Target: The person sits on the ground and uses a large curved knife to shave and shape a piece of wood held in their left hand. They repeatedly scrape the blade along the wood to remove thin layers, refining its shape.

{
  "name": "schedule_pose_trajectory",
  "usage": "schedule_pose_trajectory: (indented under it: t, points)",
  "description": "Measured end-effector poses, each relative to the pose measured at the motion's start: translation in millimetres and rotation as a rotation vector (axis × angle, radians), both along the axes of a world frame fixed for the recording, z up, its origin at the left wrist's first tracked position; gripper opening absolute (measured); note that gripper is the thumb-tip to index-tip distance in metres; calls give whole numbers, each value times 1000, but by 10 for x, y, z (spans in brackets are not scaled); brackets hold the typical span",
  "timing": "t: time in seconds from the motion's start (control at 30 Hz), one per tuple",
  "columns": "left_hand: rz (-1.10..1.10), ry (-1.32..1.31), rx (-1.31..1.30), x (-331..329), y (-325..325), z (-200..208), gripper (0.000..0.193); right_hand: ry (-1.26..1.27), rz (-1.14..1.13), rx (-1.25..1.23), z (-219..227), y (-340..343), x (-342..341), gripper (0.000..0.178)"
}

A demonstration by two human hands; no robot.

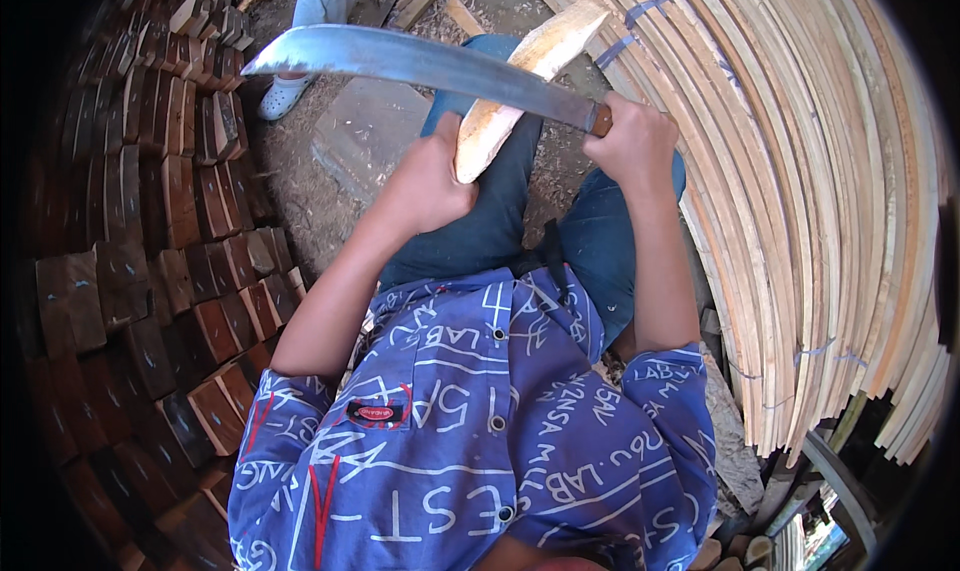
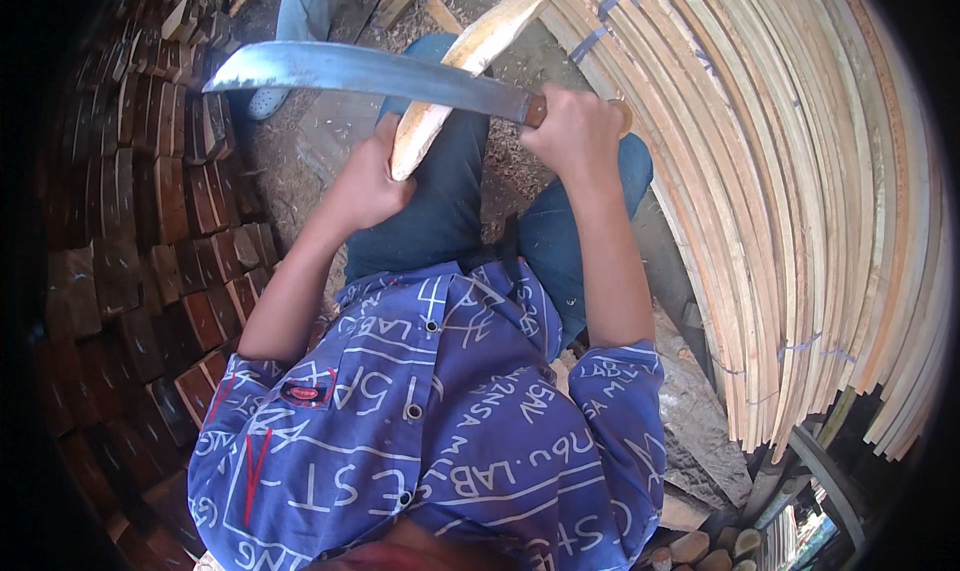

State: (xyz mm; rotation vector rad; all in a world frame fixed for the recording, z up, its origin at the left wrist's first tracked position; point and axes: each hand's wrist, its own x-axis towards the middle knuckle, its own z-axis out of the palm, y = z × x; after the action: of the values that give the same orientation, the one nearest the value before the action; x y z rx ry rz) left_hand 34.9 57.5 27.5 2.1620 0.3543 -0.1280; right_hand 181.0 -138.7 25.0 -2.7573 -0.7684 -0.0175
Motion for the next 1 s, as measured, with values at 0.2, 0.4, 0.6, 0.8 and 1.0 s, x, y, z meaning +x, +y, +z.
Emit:
schedule_pose_trajectory:
  t: [0.2,0.4,0.6,0.8,1.0]
  points:
    - [6,-11,27,15,-42,9,36,183,-442,234,-106,-528,589,24]
    - [-41,-15,-80,90,-18,-21,34,260,-385,325,-415,-610,96,29]
    - [-88,24,-163,113,36,-40,38,340,-164,486,62,-56,-248,30]
    - [-86,70,-200,128,86,-14,37,209,-36,185,66,151,-311,14]
    - [-61,23,-108,98,24,19,34,57,-51,88,44,-2,30,16]
